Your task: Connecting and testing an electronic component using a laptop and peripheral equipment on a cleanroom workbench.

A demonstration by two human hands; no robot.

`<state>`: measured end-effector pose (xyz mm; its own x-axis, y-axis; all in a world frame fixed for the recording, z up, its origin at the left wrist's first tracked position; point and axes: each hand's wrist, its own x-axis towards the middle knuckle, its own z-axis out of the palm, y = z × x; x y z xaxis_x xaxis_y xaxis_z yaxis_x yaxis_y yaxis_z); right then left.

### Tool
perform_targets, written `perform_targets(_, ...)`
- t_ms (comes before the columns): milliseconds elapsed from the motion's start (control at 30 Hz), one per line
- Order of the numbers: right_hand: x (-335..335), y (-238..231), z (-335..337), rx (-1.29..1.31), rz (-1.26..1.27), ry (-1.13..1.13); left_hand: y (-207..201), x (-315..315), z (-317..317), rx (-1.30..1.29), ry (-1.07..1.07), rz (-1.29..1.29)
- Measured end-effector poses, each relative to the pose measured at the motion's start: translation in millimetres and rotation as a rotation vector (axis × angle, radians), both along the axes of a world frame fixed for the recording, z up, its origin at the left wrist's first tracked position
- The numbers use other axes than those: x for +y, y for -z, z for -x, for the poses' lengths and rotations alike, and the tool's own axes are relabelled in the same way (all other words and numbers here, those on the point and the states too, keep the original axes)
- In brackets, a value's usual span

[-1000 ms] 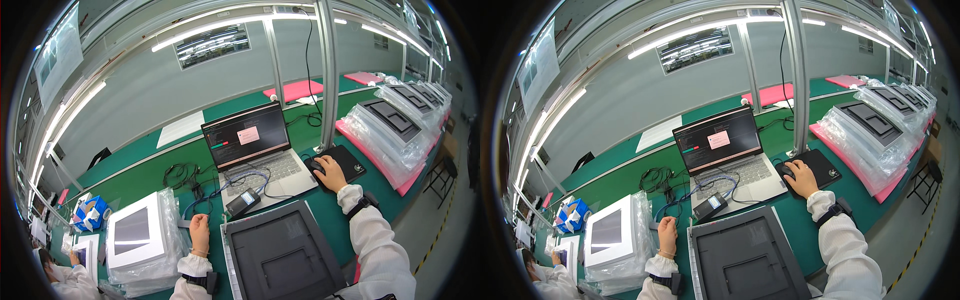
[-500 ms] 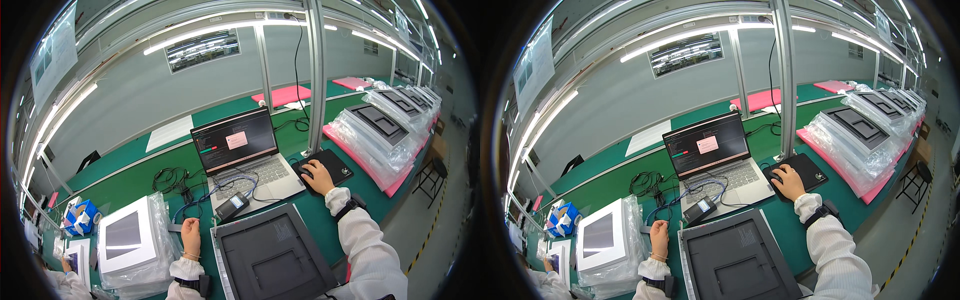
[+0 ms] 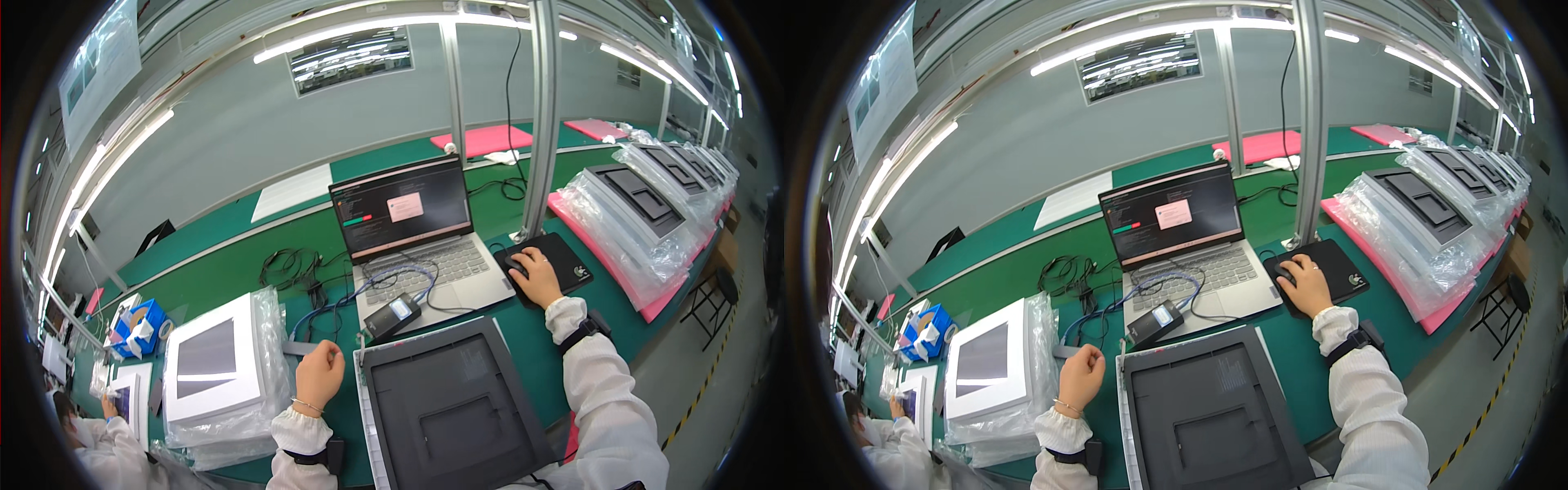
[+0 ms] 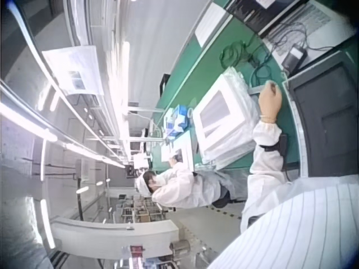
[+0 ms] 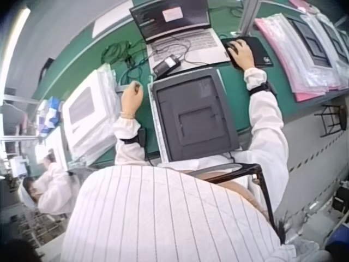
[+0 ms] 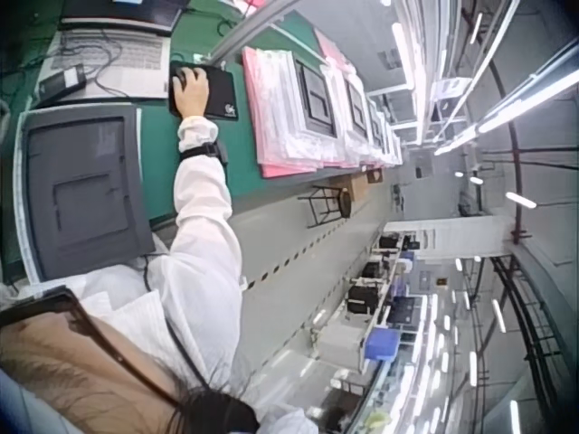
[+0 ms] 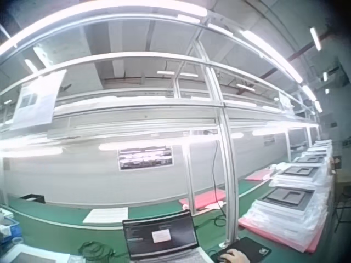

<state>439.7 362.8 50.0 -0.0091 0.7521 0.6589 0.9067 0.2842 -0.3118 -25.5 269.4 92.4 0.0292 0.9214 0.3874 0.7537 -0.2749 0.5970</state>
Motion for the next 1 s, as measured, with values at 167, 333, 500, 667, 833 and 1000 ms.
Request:
perform_targets(167,3.4,-1.5,5.6,0.026,0.038,-0.011,-32.0,-31.3,-6.9,0.379,0.109,0.110)
perform_targets(333,3.7,-0.9,7.0,0.001,0.028,-0.015,-25.5,-31.2,-9.4,0.463,0.210,0.067)
perform_targets(500,-1.6,-6.4,7.4,-0.035,0.017,0.023,-19.3,-32.7,-11.1,0.516,0.182,0.034)
perform_targets(667,-18.6,-35.0,28.3,0.029,-0.142,-0.038,-14.0,-29.8,-12.6,0.562,0.164,0.029)
perform_targets(833,-79.8,-102.1,124.9,0.066,0.387,-0.556,-7.1,-30.9,-9.4,0.590,0.145,-0.019)
perform_targets(1000,-128.6,-121.7,217.0,-0.517,0.568,-0.747,-6.2,-29.7,-14.2,0.636,0.132,-0.004)
